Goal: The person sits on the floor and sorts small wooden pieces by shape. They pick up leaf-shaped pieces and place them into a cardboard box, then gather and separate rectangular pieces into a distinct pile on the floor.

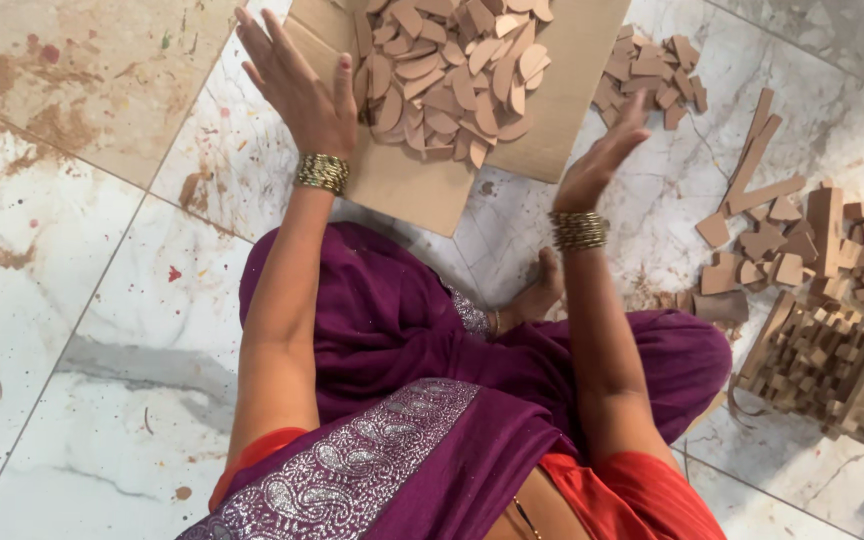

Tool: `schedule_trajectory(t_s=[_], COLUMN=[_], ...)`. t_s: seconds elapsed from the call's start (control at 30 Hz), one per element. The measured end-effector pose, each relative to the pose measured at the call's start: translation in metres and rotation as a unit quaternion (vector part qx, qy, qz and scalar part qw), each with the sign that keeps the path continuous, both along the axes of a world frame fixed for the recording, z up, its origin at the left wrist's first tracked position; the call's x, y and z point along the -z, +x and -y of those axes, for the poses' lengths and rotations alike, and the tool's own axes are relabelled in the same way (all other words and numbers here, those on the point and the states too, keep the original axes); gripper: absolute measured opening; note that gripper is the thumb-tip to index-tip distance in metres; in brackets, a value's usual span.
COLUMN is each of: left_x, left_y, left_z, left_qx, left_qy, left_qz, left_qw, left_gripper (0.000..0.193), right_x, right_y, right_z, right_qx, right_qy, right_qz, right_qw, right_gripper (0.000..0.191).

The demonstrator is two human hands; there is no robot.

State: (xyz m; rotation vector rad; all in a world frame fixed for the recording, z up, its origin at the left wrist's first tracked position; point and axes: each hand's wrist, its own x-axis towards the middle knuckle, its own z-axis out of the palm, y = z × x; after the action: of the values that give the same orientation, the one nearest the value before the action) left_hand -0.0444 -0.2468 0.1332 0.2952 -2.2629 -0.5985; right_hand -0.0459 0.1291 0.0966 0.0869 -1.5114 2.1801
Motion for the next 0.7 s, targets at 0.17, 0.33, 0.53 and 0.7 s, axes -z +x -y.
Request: schedule_trajectory(t_s=[0.17, 0.33, 0.53, 0.7], left_x=[0.013, 0.033, 0.056, 0.051], left_y=[-0.003, -0.021, -0.001, -0.006], left_z=[-0.035, -0.023, 0.064, 0.064], left_qx=[0.05, -0.051, 0.05, 0.227], left_qy=[0.038, 0.062, 0.523, 0.818], left_qz=[0.055, 0.058, -0.058, -0.006], left_qw=[0.997, 0.995, 0.849, 0.528], left_gripper=[0.094, 0.094, 0.095, 0.097], right_x=[0.022, -0.015, -0.016, 0.042], right_y=[0.01, -0.003, -0.006, -0.007], right_z=[0.023, 0.066, 0.09, 0.079], right_qx=[-0.254, -0.215, -0.149, -0.328], right_qy=[-0.28, -0.085, 0.008, -0.228], right_qz=[0.022, 0.09, 0.047, 0.033], right_qw=[0.926, 0.969, 0.988, 0.916], right_gripper=[0.093, 0.084, 0.087, 0.064])
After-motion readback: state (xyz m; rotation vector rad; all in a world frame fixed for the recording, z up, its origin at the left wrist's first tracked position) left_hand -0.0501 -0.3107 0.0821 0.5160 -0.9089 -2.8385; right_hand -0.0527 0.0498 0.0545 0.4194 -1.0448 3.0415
